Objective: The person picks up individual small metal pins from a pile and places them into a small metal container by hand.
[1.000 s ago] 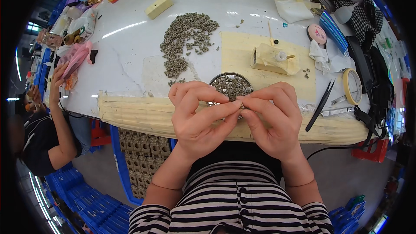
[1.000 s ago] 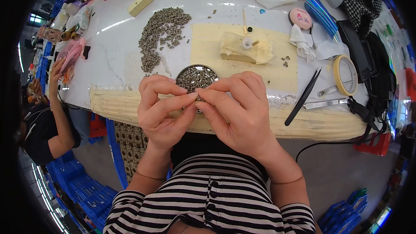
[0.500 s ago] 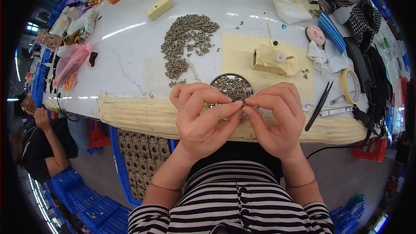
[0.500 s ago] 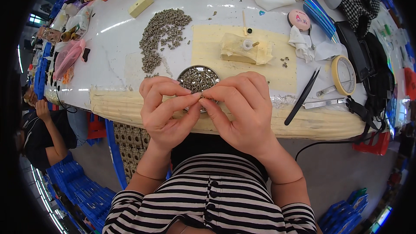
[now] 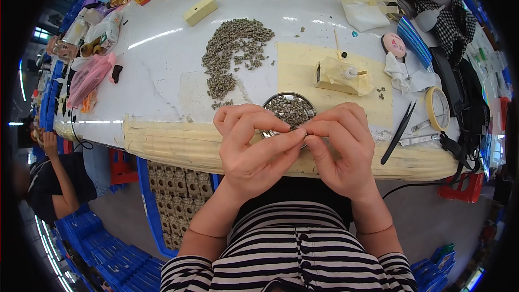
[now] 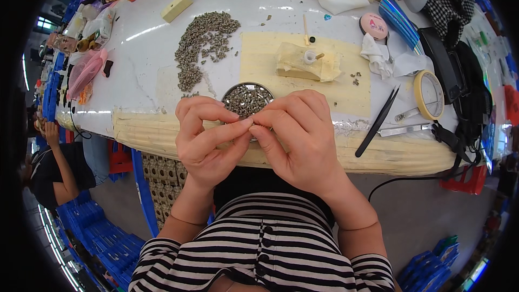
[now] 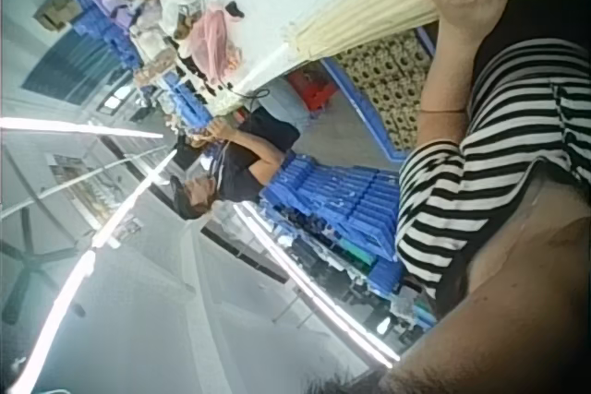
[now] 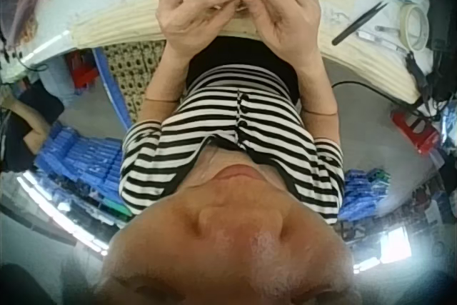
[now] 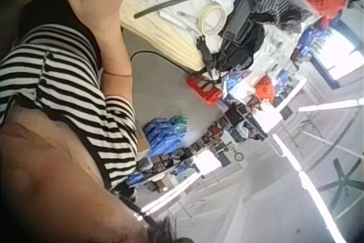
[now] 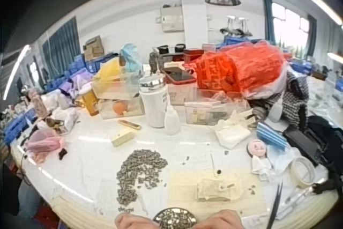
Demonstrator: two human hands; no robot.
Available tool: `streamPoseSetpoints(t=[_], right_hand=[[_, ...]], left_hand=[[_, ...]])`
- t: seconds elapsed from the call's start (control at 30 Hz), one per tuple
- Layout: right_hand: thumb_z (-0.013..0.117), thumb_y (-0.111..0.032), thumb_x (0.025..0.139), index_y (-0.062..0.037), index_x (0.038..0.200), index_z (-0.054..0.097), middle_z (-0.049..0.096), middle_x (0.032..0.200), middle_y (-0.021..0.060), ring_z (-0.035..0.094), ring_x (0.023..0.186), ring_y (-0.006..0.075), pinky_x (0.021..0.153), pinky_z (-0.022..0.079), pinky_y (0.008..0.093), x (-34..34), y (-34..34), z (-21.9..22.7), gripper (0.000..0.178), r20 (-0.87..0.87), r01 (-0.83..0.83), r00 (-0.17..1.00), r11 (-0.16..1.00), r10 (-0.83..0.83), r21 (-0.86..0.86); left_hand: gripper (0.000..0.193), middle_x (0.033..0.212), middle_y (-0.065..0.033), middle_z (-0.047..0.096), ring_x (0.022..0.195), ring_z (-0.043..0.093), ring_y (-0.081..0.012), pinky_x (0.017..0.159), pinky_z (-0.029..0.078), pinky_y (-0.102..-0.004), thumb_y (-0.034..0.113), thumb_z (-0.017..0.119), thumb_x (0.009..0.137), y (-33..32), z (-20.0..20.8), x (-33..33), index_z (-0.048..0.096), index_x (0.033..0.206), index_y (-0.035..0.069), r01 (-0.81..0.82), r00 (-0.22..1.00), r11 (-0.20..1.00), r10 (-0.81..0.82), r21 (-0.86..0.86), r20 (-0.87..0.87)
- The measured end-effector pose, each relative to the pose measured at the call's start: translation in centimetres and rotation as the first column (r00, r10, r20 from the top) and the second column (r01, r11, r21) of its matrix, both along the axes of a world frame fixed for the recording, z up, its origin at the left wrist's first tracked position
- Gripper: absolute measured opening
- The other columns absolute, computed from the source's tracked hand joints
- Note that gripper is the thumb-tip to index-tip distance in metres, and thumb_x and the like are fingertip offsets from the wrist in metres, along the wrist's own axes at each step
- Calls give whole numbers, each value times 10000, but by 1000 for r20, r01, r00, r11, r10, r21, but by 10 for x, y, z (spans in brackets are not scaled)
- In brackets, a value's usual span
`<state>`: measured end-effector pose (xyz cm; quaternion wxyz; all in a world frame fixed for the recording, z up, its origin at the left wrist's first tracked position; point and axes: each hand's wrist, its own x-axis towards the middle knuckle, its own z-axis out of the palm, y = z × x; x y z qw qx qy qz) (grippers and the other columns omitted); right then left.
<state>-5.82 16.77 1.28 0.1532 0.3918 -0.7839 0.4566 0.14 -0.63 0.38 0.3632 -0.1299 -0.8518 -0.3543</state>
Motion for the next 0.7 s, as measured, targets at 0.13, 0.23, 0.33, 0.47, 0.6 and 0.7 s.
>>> streamPoseSetpoints(t=[0.13,0.23,0.33,0.47,0.6,0.7], right_hand=[[776,-97,782,-74,870,663,647,868,59,572,807,260,759,432,375,0,0,0,145,9,0,1000,1000,0,-16],[774,-90,782,-74,869,653,646,856,57,572,805,259,753,429,374,0,-1,-1,149,-8,14,1000,999,-14,-29],[759,-79,793,-72,874,653,645,854,59,573,802,260,752,425,375,0,-1,0,134,-19,22,1000,999,-22,-30],[726,-64,820,-67,878,653,645,853,62,575,801,263,758,420,380,-1,-1,0,94,-12,7,1000,1000,-7,-11],[704,-56,835,-60,882,651,645,856,65,576,802,268,764,419,384,0,-1,0,70,-3,-2,1000,1000,2,-12],[698,-53,839,-56,885,648,645,858,68,577,802,270,766,420,386,-1,-1,1,68,-2,-12,1000,1000,12,-5]], left_hand=[[306,888,2,647,874,567,-230,779,440,-354,9,833,605,0,0,0,778,881,131,-3,1000,1000,3,-8,2],[297,880,3,650,866,572,-229,780,437,-357,12,835,606,0,1,0,775,872,128,0,1000,1000,0,-14,8],[287,875,4,654,861,573,-229,779,436,-359,17,838,606,1,2,0,771,863,126,-8,1000,1000,8,-16,12],[293,878,2,654,865,572,-232,783,442,-357,15,842,603,-1,1,0,772,865,128,22,1000,1000,-22,4,-2],[303,884,0,655,879,569,-236,786,448,-355,14,845,603,-1,1,0,776,874,131,22,1000,1000,-22,5,9],[305,888,-1,656,889,567,-238,790,447,-355,19,848,604,-1,1,1,778,880,130,21,1000,1000,-21,8,21]])
